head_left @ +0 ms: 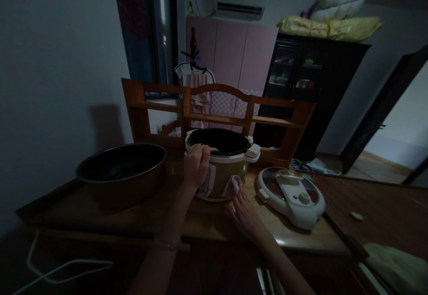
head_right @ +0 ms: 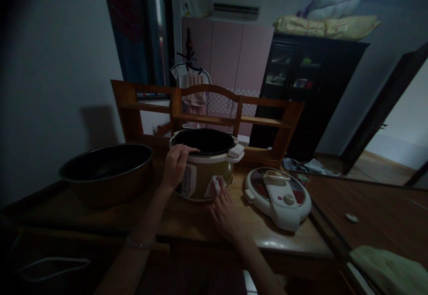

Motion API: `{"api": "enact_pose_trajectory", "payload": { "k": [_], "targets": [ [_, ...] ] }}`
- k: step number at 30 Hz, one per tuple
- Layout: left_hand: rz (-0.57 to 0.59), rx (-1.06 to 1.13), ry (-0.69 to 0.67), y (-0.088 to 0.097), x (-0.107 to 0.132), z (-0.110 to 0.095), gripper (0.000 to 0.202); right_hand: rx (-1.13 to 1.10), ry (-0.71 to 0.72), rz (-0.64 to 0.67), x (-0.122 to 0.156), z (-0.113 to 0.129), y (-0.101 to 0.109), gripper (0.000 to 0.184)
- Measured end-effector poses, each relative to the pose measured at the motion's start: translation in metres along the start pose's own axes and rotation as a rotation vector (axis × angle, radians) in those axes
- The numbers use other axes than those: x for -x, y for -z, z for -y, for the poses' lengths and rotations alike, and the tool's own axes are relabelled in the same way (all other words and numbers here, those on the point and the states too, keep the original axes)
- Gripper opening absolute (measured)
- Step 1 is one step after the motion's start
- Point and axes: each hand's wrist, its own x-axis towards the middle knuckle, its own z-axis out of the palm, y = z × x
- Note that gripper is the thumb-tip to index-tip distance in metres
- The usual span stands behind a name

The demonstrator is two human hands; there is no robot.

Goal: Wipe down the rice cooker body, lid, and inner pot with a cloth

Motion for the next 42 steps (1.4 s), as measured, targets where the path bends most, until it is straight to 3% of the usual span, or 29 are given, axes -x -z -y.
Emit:
{"api": "enact_pose_trajectory", "payload": {
  "k": [10, 18, 29, 32, 36, 40, 42],
  "targets": [
    [0.006, 0.001, 0.015, 0.0, -0.001, -0.002, 0.049, -0.109, -0.067, -0.144, -0.028, 0.009, 0.009, 0.072],
    [0.01, 0.003, 0.014, 0.0, 0.0, 0.0, 0.049, -0.11, -0.086, -0.172, -0.034, 0.011, 0.007, 0.073],
    [0.012, 0.001, 0.006, 0.001, 0.0, -0.002, 0.049, -0.372, -0.334, -0.218, -0.034, 0.033, -0.001, 0.068],
    [0.012, 0.002, 0.01, 0.001, 0.0, -0.002, 0.049, -0.412, -0.407, -0.231, -0.031, 0.037, -0.007, 0.066],
    [0.01, 0.003, 0.011, 0.001, 0.0, -0.002, 0.048, -0.673, -0.471, -0.289, -0.022, 0.035, -0.02, 0.065],
    [0.002, 0.008, 0.003, 0.0, 0.0, -0.001, 0.048, -0.793, -0.644, -0.203, -0.012, 0.027, -0.04, 0.066],
    [-0.005, 0.009, 0.002, 0.0, 0.0, -0.001, 0.048, -0.853, -0.635, -0.2, -0.008, 0.021, -0.051, 0.067]
  ]
}}
